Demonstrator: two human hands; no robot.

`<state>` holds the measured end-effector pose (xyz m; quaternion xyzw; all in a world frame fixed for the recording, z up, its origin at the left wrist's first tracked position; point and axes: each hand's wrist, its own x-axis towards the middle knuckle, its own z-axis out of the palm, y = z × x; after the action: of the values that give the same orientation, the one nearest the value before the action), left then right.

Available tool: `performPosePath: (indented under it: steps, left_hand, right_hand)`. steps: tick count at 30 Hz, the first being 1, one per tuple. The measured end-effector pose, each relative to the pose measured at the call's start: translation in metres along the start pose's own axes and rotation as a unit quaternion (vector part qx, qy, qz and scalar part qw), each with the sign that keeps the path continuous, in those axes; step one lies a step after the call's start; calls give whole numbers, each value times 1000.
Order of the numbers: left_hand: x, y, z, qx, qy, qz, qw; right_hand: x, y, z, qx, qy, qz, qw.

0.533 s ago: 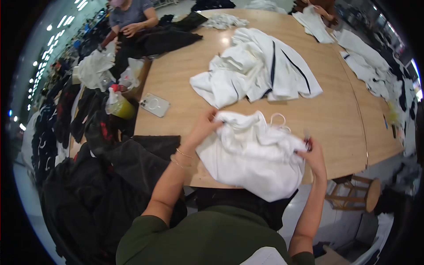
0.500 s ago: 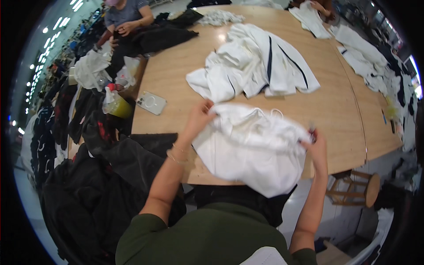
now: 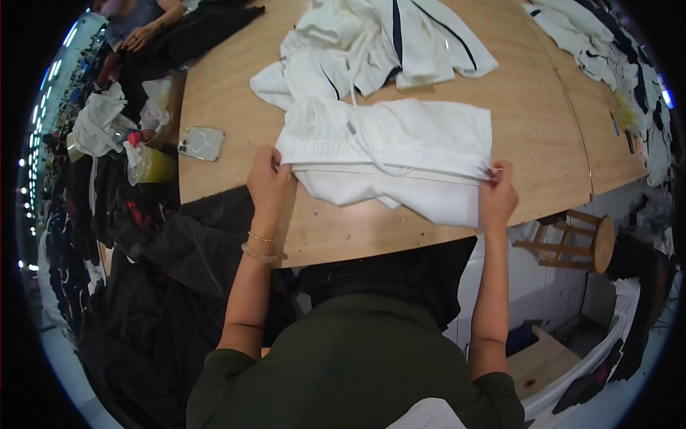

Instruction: Trimming excess threads from white athletic garments using thread snips.

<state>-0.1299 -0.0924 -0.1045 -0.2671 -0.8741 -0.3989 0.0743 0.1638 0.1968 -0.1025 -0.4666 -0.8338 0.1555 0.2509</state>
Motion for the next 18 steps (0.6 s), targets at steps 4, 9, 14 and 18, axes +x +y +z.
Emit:
performPosePath:
  steps: [4, 9, 14, 18]
  left_hand:
    - [-18, -1, -1, -73, -142, -106, 982]
    - [-4, 34, -44, -33, -271, -131, 953]
    - [-25, 80, -19, -369, -338, -219, 837]
    - [-56, 122, 33, -491, -440, -267, 703]
  right_hand:
    - [-16, -5, -7, 80, -89, 46, 992]
    - [-14, -6, -40, 203, -104, 113, 967]
    - [-16, -73, -23, 209, -66, -52, 974]
    - [-5, -87, 4, -18, -90, -209, 974]
